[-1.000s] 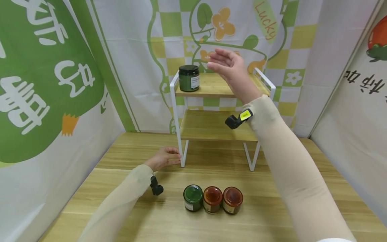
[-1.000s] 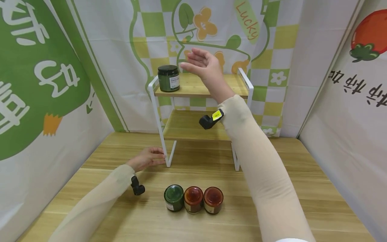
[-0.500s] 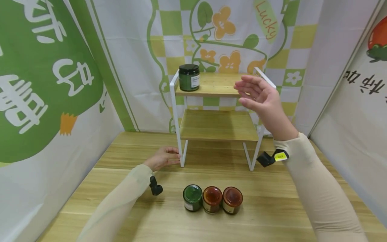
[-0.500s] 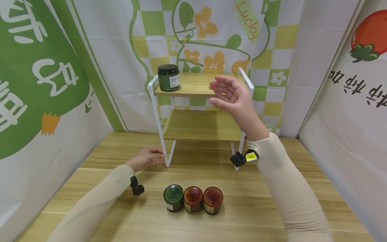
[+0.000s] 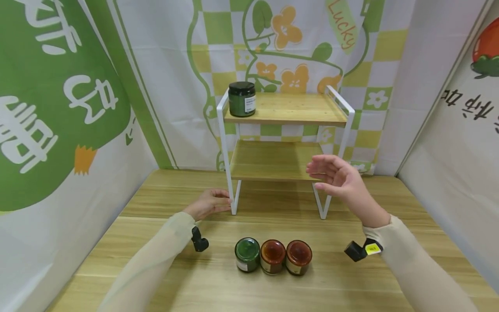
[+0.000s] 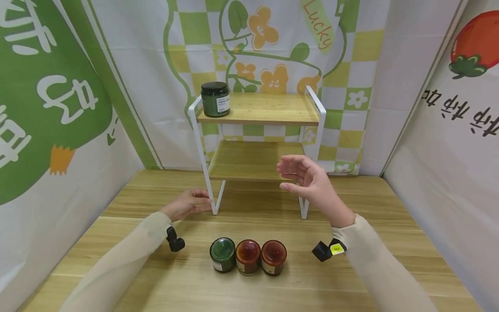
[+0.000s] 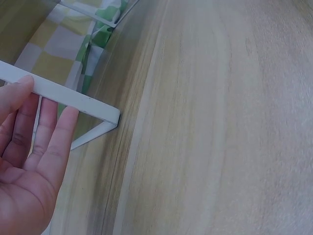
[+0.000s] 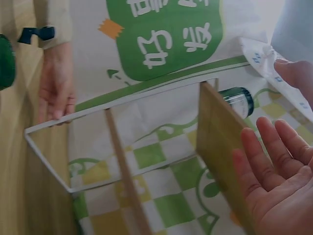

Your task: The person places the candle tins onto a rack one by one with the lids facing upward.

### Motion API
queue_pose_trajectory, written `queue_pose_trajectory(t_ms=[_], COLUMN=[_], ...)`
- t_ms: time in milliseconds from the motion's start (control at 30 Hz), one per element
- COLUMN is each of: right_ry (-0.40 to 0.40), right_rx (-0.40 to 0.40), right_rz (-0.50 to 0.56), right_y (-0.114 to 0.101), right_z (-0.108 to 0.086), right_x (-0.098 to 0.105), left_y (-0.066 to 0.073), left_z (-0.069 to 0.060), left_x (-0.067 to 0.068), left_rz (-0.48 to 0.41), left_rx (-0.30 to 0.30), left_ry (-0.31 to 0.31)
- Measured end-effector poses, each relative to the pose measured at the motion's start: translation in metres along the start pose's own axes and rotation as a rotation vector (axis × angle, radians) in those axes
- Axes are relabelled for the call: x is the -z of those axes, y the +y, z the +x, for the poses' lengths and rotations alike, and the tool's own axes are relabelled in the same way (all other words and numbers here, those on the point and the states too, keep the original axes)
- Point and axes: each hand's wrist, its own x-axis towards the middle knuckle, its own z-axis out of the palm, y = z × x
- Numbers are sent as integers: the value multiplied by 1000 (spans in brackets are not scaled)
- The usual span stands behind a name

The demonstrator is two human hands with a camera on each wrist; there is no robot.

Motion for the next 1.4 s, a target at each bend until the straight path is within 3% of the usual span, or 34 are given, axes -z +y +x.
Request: queue_pose_trajectory(t_ms=[267, 667, 1033, 1400], right_ry=[-36, -114, -165, -263], right_rx=[-71, -170, -210, -351], right_rz=[17, -39, -65, -81], right_y=[30, 64, 88, 106], right_z=[-35, -81, -103, -119], right_x=[-4, -8, -15, -17], left_y=[1, 1, -1, -1], left_z=[0, -1, -1, 1], left_x=[1, 1, 2, 1], left_rz=[3, 15, 14, 18], left_rx=[-5, 1, 0, -2], left_ry=[-8, -2, -11, -9])
